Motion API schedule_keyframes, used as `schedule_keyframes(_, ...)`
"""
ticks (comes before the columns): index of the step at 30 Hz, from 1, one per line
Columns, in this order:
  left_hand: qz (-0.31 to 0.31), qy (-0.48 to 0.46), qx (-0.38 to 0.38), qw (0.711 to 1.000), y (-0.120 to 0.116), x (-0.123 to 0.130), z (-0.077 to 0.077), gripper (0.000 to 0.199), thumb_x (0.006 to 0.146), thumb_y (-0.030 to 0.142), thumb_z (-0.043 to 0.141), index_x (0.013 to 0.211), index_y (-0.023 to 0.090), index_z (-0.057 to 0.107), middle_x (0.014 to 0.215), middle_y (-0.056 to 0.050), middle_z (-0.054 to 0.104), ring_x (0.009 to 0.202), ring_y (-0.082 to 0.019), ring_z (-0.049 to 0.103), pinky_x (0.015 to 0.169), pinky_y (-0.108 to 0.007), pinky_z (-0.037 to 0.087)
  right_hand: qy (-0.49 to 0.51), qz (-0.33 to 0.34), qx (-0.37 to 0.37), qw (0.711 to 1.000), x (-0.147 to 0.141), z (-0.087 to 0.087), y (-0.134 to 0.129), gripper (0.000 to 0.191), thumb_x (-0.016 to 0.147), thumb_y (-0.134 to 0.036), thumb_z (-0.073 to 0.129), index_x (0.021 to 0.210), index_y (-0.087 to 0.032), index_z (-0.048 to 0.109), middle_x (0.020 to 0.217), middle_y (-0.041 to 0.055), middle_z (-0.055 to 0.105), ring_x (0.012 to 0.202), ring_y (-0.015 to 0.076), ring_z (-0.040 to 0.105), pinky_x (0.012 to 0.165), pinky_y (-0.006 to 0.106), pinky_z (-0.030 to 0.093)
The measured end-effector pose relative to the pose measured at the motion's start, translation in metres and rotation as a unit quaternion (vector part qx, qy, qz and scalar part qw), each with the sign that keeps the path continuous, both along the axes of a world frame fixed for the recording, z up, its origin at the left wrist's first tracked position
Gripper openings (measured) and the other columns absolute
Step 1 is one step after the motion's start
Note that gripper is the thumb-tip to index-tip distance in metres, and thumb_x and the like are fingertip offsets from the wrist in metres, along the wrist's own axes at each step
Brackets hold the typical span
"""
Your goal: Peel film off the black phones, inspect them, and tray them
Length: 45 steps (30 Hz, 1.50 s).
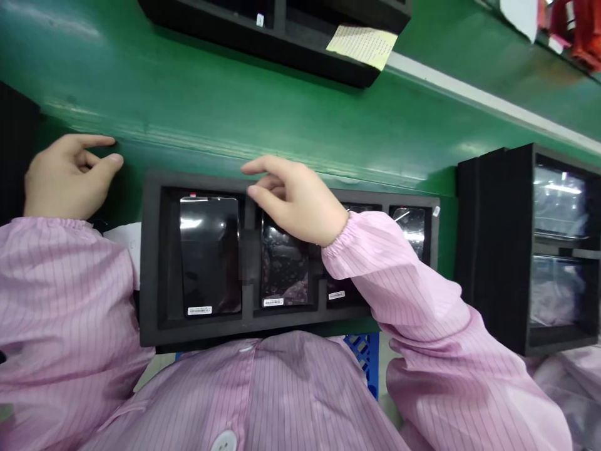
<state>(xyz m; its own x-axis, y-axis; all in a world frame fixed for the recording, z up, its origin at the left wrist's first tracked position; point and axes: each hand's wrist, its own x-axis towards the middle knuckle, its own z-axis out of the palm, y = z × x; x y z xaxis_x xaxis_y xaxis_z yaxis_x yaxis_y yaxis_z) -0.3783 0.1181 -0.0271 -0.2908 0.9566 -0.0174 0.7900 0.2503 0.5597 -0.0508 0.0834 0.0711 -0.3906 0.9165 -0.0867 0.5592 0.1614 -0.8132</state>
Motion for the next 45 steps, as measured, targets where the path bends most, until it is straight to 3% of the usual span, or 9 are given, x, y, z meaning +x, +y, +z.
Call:
schedule_keyframes(3, 0.007, 0.007, -0.006, 1.0, 0.0, 0.001, 0.0, 0.044, 0.08, 0.042, 0.06, 0.121, 0.032, 0.07, 0.077, 0.002, 0.062, 0.08, -0.021, 0.06, 0.092, -0.039, 0.05, -0.136, -0.016, 0.142, 0.98, 0.04, -0.002, -0.007, 0.019, 0.089, -0.011, 0.056, 0.096, -0.016, 0.073, 0.089, 0.0052, 0.075, 0.078, 0.0194, 0.068, 0.078, 0.037, 0.054)
schedule_keyframes(6, 0.012, 0.013, -0.013, 1.0, -0.001, 0.004, 0.002, 0.044, 0.08, 0.043, 0.059, 0.122, 0.034, 0.069, 0.079, 0.002, 0.062, 0.081, -0.021, 0.06, 0.091, -0.039, 0.05, -0.21, 0.023, 0.199, 0.957, 0.063, -0.008, -0.016, 0.021, 0.088, -0.012, 0.056, 0.097, -0.016, 0.074, 0.09, 0.008, 0.073, 0.083, 0.0226, 0.064, 0.079, 0.04, 0.05)
schedule_keyframes(11, 0.026, 0.025, -0.027, 0.999, -0.003, 0.009, 0.009, 0.043, 0.081, 0.043, 0.06, 0.122, 0.034, 0.069, 0.078, 0.003, 0.061, 0.076, -0.019, 0.057, 0.086, -0.036, 0.049, -0.265, 0.071, 0.274, 0.922, 0.057, -0.019, -0.034, 0.023, 0.096, -0.019, 0.053, 0.106, -0.018, 0.074, 0.093, 0.0104, 0.067, 0.085, 0.0245, 0.056, 0.076, 0.04, 0.04)
schedule_keyframes(15, 0.024, 0.024, -0.028, 0.999, -0.002, 0.009, 0.009, 0.044, 0.081, 0.043, 0.06, 0.123, 0.034, 0.069, 0.079, 0.002, 0.061, 0.075, -0.019, 0.056, 0.08, -0.033, 0.046, -0.327, 0.061, 0.258, 0.907, 0.04, -0.023, -0.04, 0.029, 0.098, -0.019, 0.048, 0.12, -0.014, 0.066, 0.103, 0.013, 0.066, 0.092, 0.0268, 0.052, 0.083, 0.042, 0.038)
schedule_keyframes(24, 0.033, 0.033, -0.021, 0.999, -0.003, 0.012, 0.01, 0.041, 0.081, 0.042, 0.061, 0.12, 0.033, 0.07, 0.078, 0.003, 0.061, 0.074, -0.018, 0.055, 0.078, -0.033, 0.044, -0.35, 0.051, 0.34, 0.871, 0.027, -0.029, -0.038, 0.022, 0.1, -0.018, 0.048, 0.104, -0.014, 0.069, 0.098, 0.0096, 0.068, 0.09, 0.0252, 0.051, 0.092, 0.041, 0.032)
schedule_keyframes(34, 0.026, 0.041, 0.008, 0.999, -0.003, 0.01, 0.004, 0.041, 0.081, 0.041, 0.062, 0.12, 0.031, 0.071, 0.077, 0.003, 0.062, 0.072, -0.017, 0.054, 0.08, -0.032, 0.046, -0.232, 0.034, 0.271, 0.934, 0.034, -0.045, -0.029, 0.023, 0.099, -0.028, 0.053, 0.106, -0.024, 0.074, 0.096, 0.0062, 0.065, 0.086, 0.0215, 0.052, 0.087, 0.041, 0.032)
schedule_keyframes(36, 0.029, 0.038, 0.008, 0.999, -0.003, 0.009, 0.004, 0.042, 0.081, 0.042, 0.062, 0.12, 0.031, 0.071, 0.076, 0.003, 0.061, 0.072, -0.017, 0.054, 0.079, -0.031, 0.046, -0.23, 0.037, 0.274, 0.933, 0.032, -0.043, -0.029, 0.024, 0.099, -0.026, 0.052, 0.104, -0.025, 0.075, 0.096, 0.006, 0.064, 0.085, 0.0213, 0.051, 0.087, 0.042, 0.033)
schedule_keyframes(41, 0.027, 0.038, 0.013, 0.999, -0.004, 0.01, 0.005, 0.042, 0.081, 0.04, 0.061, 0.121, 0.03, 0.071, 0.075, 0.003, 0.06, 0.071, -0.016, 0.053, 0.08, -0.03, 0.046, -0.291, 0.076, 0.274, 0.914, 0.025, -0.035, -0.034, 0.039, 0.095, -0.017, 0.049, 0.129, -0.025, 0.066, 0.105, 0.0086, 0.062, 0.092, 0.0242, 0.05, 0.094, 0.047, 0.034)
schedule_keyframes(45, 0.02, 0.042, 0.018, 0.999, -0.004, 0.009, 0.004, 0.042, 0.081, 0.039, 0.06, 0.121, 0.03, 0.071, 0.075, 0.004, 0.06, 0.07, -0.014, 0.052, 0.082, -0.029, 0.047, -0.32, 0.079, 0.265, 0.906, 0.023, -0.034, -0.033, 0.037, 0.094, -0.016, 0.047, 0.125, -0.023, 0.066, 0.105, 0.0099, 0.062, 0.096, 0.0266, 0.05, 0.097, 0.051, 0.033)
